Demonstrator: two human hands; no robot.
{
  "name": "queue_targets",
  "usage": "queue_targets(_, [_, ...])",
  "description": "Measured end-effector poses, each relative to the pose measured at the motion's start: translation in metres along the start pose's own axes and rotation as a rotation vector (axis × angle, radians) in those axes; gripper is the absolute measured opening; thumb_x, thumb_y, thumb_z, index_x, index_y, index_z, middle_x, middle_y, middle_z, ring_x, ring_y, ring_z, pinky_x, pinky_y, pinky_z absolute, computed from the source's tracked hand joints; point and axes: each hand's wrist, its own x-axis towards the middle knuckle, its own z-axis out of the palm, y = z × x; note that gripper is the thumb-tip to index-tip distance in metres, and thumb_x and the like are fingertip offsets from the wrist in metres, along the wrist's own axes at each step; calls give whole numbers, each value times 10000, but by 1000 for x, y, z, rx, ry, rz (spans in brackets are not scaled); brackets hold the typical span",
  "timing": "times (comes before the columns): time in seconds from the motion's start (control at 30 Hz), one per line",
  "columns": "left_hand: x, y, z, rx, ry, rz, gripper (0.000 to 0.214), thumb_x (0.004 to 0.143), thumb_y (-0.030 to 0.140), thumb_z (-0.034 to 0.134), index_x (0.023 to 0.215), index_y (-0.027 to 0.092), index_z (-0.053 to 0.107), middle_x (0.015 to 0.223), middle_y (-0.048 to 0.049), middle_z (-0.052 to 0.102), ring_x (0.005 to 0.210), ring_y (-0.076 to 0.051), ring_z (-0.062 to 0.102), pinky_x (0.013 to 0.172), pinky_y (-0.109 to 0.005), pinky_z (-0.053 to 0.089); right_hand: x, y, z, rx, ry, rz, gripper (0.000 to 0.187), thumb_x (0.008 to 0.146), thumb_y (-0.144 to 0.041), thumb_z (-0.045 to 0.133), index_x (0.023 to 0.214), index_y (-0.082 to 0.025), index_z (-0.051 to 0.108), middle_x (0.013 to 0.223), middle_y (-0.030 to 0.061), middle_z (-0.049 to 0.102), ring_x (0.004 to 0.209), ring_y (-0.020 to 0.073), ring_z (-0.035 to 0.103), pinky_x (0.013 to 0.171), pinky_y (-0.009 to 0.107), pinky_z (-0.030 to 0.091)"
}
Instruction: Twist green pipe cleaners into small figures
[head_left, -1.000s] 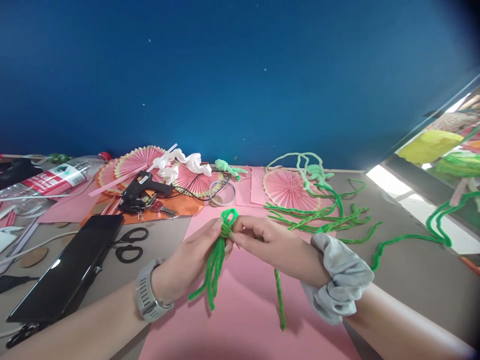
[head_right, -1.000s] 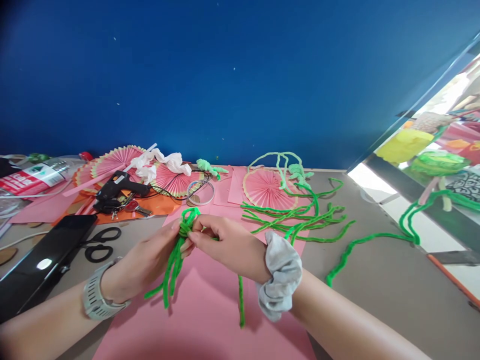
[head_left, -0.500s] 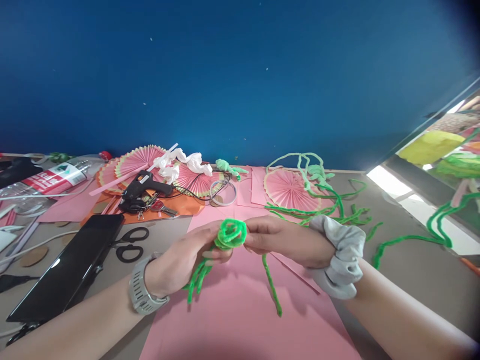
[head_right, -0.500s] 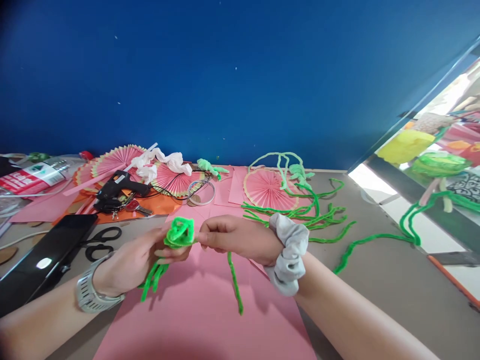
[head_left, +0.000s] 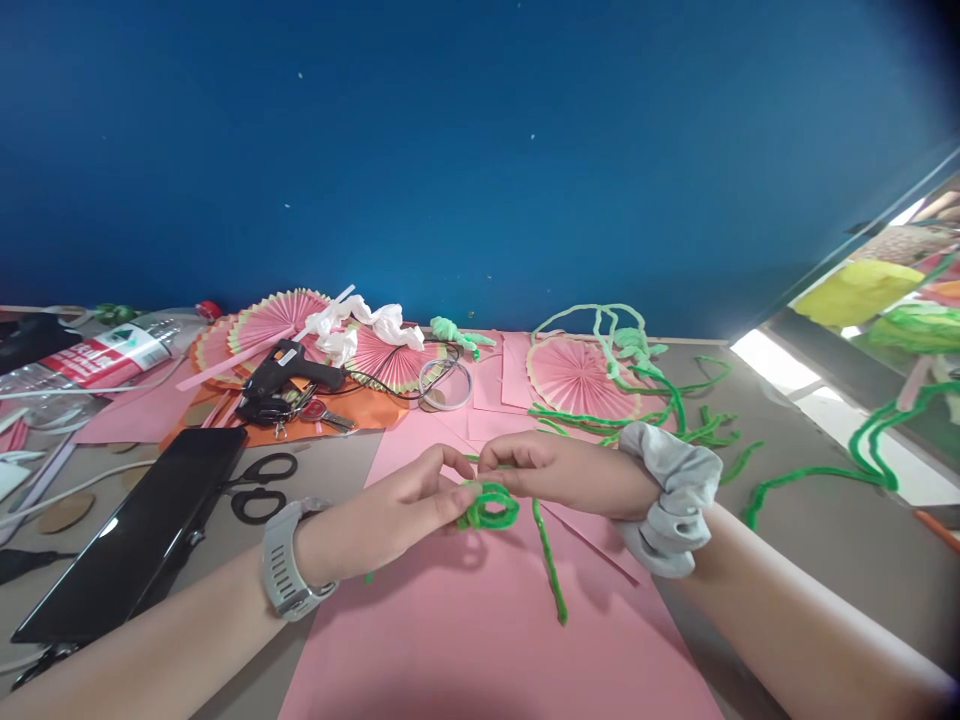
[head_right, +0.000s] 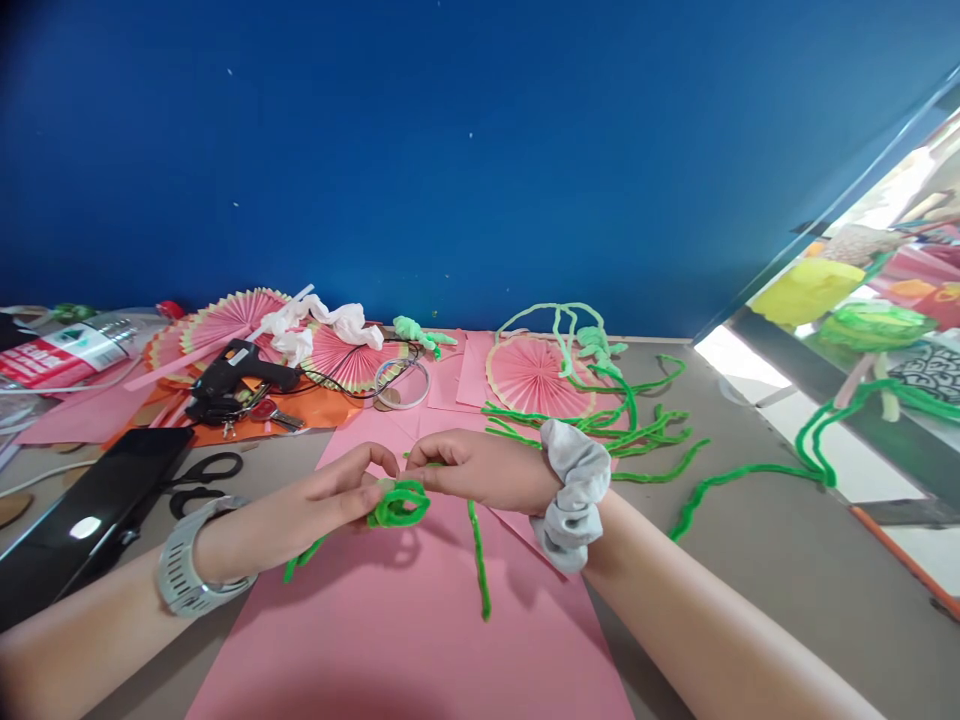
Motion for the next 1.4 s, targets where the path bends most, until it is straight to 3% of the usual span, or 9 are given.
queue_targets(0.1, [1,-1,0,44,-13,12,268,869,419,355,1029,217,429,707,28,464,643,-112,417,636,-233,350,0,0,-1,-146,6,17,292,811,-447,461,764,-177,562,656,-39,448,588,88,352,544,207,295])
queue_targets(0.23, [2,-3,-1,211,-50,-14,363,864,461,321,846,181,551,671,20,439,620,-117,403,628,-238,339,0,-3,1,-231,5,16,270,826,-413,454,798,-175,579,656,-40,460,593,87,365,539,203,298])
queue_targets(0.43, [2,-2,7,182,-145,-86,348,847,460,366,948,199,572,861,-20,560,709,-132,490,636,-225,355,2,-5,6,-219,-105,16,257,833,-362,447,767,-148,572,632,-44,441,576,78,362,519,190,301])
queue_targets(0.53, [2,-2,11,167,-151,-119,339,855,460,338,847,183,533,727,7,521,634,-114,461,590,-217,345,0,-11,8,-239,-67,31,257,843,-323,415,750,-147,577,636,-36,460,592,86,396,539,197,323])
queue_targets(0.77, [9,-20,10,162,67,-113,376,813,545,356,734,184,423,595,57,385,522,-91,344,510,-228,284,-14,-26,22,-451,199,57,306,838,-189,344,905,-240,638,793,-8,642,682,138,561,574,236,355])
queue_targets(0.9, [14,-27,10,68,172,-13,340,821,517,377,778,185,435,591,69,323,512,-83,282,489,-215,261,-18,-30,29,-506,279,-5,364,821,-125,350,1055,-254,597,948,11,654,810,159,589,661,251,389])
queue_targets(1.03, [12,-21,12,-18,246,75,315,850,482,348,827,186,451,614,59,362,525,-86,303,526,-223,293,-18,-35,29,-490,313,-35,433,806,-74,342,1166,-248,509,819,-5,649,661,123,578,596,229,393])
queue_targets(1.27, [8,-10,18,-212,397,190,252,867,419,375,774,197,447,634,47,407,563,-94,343,563,-215,316,-18,-32,42,-322,533,-189,97,871,-176,379,950,-207,426,831,11,655,744,137,614,629,234,427])
queue_targets(1.4, [7,-10,17,-375,424,202,271,864,431,382,754,196,460,611,48,381,571,-95,349,609,-216,347,-18,-29,47,-376,565,-267,140,877,-164,377,987,-211,450,879,22,636,768,133,603,660,240,426])
